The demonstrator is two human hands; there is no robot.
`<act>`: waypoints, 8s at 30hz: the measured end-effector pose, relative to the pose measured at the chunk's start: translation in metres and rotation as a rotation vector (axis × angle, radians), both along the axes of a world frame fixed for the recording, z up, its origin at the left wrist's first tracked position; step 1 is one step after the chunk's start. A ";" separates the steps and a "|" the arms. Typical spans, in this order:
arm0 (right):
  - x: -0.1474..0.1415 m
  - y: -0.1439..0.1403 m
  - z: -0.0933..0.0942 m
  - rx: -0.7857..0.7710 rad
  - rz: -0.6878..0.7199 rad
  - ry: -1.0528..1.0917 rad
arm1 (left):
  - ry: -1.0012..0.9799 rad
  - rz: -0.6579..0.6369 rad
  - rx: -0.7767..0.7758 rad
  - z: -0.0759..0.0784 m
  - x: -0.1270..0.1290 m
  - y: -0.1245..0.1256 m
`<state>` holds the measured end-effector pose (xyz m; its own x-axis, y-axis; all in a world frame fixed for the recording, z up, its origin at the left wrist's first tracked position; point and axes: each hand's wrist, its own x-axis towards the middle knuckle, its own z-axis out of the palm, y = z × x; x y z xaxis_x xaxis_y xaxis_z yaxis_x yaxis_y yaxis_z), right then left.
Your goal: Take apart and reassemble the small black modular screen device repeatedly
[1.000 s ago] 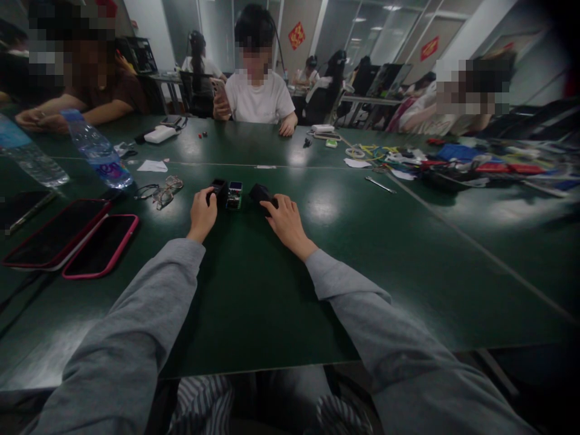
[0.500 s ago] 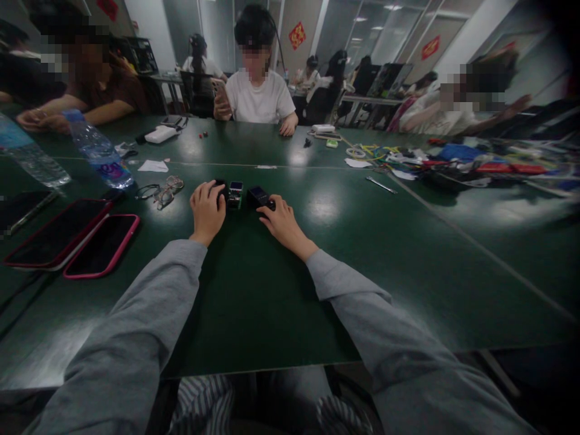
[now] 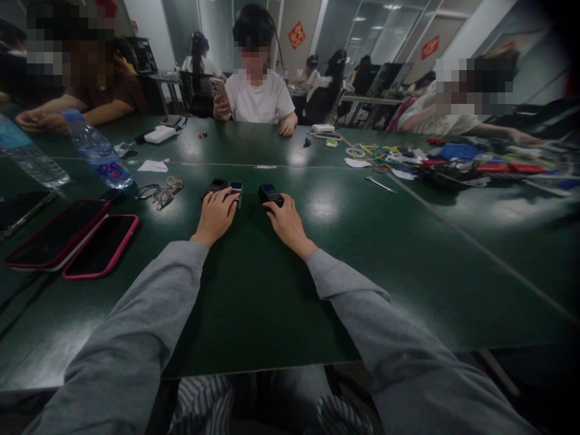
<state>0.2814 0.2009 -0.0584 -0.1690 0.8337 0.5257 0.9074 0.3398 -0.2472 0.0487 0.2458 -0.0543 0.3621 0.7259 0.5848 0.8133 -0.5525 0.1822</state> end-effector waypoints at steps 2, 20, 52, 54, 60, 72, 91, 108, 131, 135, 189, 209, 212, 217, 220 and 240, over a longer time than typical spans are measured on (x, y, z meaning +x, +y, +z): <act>-0.001 -0.001 0.002 0.022 0.010 0.028 | 0.013 -0.002 -0.018 0.000 0.001 -0.001; 0.008 0.011 -0.004 0.168 -0.167 0.338 | 0.108 -0.137 -0.024 0.004 0.002 -0.006; -0.081 -0.015 0.013 0.028 0.123 -0.128 | -0.520 0.258 -0.130 -0.016 -0.021 0.023; -0.087 -0.007 0.011 -0.012 0.074 -0.155 | -0.549 0.260 -0.139 -0.020 -0.022 0.025; -0.087 -0.002 0.012 0.012 0.064 -0.140 | -0.566 0.237 -0.146 -0.017 -0.017 0.020; -0.044 0.023 -0.004 0.010 0.002 -0.126 | -0.269 0.126 -0.048 0.001 0.001 0.002; -0.043 0.018 0.013 0.129 0.076 0.160 | -0.038 0.006 -0.053 0.003 0.006 -0.007; 0.001 0.028 -0.015 -0.102 0.181 0.221 | -0.035 -0.055 -0.074 -0.011 0.000 0.009; -0.004 0.024 -0.010 -0.077 0.114 -0.043 | -0.092 -0.043 0.015 -0.002 0.006 0.001; -0.007 0.020 -0.007 0.000 0.075 -0.059 | -0.244 0.045 0.087 0.005 0.004 -0.002; -0.011 0.019 0.000 -0.067 0.230 -0.110 | 0.040 -0.122 -0.020 0.001 0.007 -0.005; -0.018 0.007 0.011 0.005 0.195 -0.017 | -0.082 -0.124 -0.031 0.009 0.007 -0.010; -0.018 0.005 0.013 0.029 0.157 0.024 | -0.136 -0.105 0.001 0.009 0.006 -0.008; -0.016 0.010 0.008 0.062 0.143 0.022 | -0.201 -0.042 -0.007 0.001 0.001 0.004; -0.016 0.014 0.002 0.014 0.194 -0.050 | -0.154 -0.092 -0.053 -0.005 0.001 0.010; -0.018 0.010 0.007 -0.013 0.123 -0.024 | -0.287 -0.039 -0.053 0.000 -0.001 0.009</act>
